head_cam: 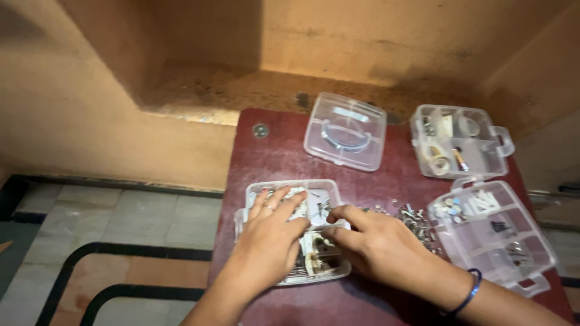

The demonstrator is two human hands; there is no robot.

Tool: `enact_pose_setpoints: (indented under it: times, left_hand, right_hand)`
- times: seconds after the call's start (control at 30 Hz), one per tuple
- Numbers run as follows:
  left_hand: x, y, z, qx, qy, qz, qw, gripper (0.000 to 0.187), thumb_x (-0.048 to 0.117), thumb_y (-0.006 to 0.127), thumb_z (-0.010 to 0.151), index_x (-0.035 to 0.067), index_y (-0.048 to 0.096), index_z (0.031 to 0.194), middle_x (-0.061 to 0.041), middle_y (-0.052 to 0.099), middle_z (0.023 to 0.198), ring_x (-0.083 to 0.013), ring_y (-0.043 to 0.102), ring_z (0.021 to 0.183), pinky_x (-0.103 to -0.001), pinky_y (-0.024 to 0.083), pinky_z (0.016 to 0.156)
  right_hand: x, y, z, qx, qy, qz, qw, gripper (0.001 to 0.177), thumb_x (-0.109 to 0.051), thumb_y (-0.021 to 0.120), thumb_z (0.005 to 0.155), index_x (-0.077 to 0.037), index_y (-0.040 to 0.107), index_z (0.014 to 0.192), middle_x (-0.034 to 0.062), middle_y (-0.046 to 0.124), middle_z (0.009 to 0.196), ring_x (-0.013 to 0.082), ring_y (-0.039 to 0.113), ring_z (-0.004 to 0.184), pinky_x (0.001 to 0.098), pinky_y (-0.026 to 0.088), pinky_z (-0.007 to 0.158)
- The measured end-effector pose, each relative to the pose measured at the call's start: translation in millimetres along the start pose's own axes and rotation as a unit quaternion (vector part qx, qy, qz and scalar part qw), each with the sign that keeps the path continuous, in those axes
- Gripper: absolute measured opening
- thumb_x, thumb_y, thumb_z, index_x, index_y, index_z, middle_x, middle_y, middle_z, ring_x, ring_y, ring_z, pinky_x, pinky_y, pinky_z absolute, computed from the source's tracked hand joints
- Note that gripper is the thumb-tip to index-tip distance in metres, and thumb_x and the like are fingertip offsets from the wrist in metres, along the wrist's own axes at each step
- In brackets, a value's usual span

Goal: The person sorts a mixed pile of screws, nails, and fasteners into compartments of several plastic organizer boxes on a table. They pick items from the central pile and place them into specific sections, occasionally moving boxes to access different compartments.

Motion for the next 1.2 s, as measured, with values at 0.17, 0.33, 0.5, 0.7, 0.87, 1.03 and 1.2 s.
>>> enact_pose_setpoints:
  times: [0.17, 0.33, 0.5, 0.7, 0.87, 1.03, 1.2]
  left_hand:
    - [2, -5, 6, 0.021, 0.012, -0.005, 1.000, 0.033, 0.009, 0.070, 0.073, 0.009, 0.073, 0.105, -0.015, 0.062, 0.134, -0.0408, 0.051, 0.130, -0.058, 0.032, 0.112]
    - [-1, 0, 7, 0.065, 0.028, -0.002, 0.997, 0.029, 0.006, 0.068, 0.074, 0.008, 0.072, 0.103, -0.010, 0.069, 0.123, -0.0334, 0.060, 0.121, -0.049, 0.041, 0.110]
    - [-35, 33, -1, 0.046, 0.030, 0.048, 0.997, 0.037, 0.007, 0.070, 0.069, 0.010, 0.073, 0.106, -0.010, 0.070, 0.118, -0.0333, 0.063, 0.116, -0.047, 0.047, 0.101]
    - [-120, 69, -20, -0.002, 0.067, 0.075, 0.995, 0.046, 0.011, 0.070, 0.065, 0.014, 0.072, 0.110, -0.005, 0.071, 0.116, -0.0266, 0.066, 0.115, -0.043, 0.051, 0.101]
    - [-167, 83, -35, -0.105, 0.066, 0.129, 0.984, 0.058, 0.017, 0.075, 0.065, 0.019, 0.071, 0.122, -0.002, 0.069, 0.120, -0.0229, 0.062, 0.119, -0.046, 0.048, 0.102]
    - [-183, 91, -52, -0.137, -0.015, 0.164, 0.977, 0.061, 0.016, 0.075, 0.065, 0.027, 0.069, 0.125, 0.004, 0.069, 0.127, -0.0186, 0.061, 0.122, -0.038, 0.051, 0.100]
    - [-192, 86, -52, -0.212, 0.023, 0.172, 0.962, 0.065, 0.019, 0.078, 0.066, 0.024, 0.068, 0.130, 0.001, 0.068, 0.130, -0.0218, 0.059, 0.123, -0.041, 0.050, 0.098]
  right_hand:
    - [21, -38, -47, 0.040, 0.049, -0.014, 0.998, 0.033, -0.014, 0.076, 0.077, -0.011, 0.074, 0.109, 0.0107, 0.068, 0.125, 0.0312, 0.072, 0.090, 0.0397, 0.058, 0.072]
    - [71, -76, -120, 0.119, 0.188, -0.054, 0.973, 0.027, -0.017, 0.075, 0.079, -0.012, 0.075, 0.106, 0.0080, 0.069, 0.123, 0.0279, 0.071, 0.097, 0.0362, 0.058, 0.078]
    - [133, -93, -201, 0.214, 0.290, -0.132, 0.923, 0.019, -0.020, 0.074, 0.083, -0.012, 0.076, 0.100, 0.0046, 0.072, 0.117, 0.0273, 0.068, 0.106, 0.0385, 0.053, 0.090]
    - [209, -91, -257, 0.235, 0.373, -0.050, 0.896, 0.023, -0.020, 0.075, 0.083, -0.012, 0.077, 0.104, 0.0045, 0.073, 0.119, 0.0249, 0.070, 0.109, 0.0362, 0.055, 0.091]
    - [252, -89, -234, 0.203, 0.320, 0.053, 0.924, 0.041, -0.016, 0.076, 0.080, -0.010, 0.070, 0.121, 0.0102, 0.066, 0.131, 0.0278, 0.067, 0.115, 0.0368, 0.054, 0.094]
    - [271, -70, -211, 0.180, 0.307, 0.128, 0.926, 0.051, 0.001, 0.064, 0.075, -0.011, 0.068, 0.124, 0.0088, 0.069, 0.126, 0.0261, 0.068, 0.099, 0.0346, 0.054, 0.085]
    - [279, -58, -226, 0.144, 0.337, 0.180, 0.913, 0.048, 0.006, 0.060, 0.073, -0.013, 0.075, 0.114, 0.0068, 0.075, 0.102, 0.0198, 0.069, 0.077, 0.0303, 0.056, 0.073]
Point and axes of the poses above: each hand's wrist, its own z-axis towards the middle knuckle, its own y-axis out of the palm, x = y × z, the point moved 5 cm from there along z, towards the middle knuckle
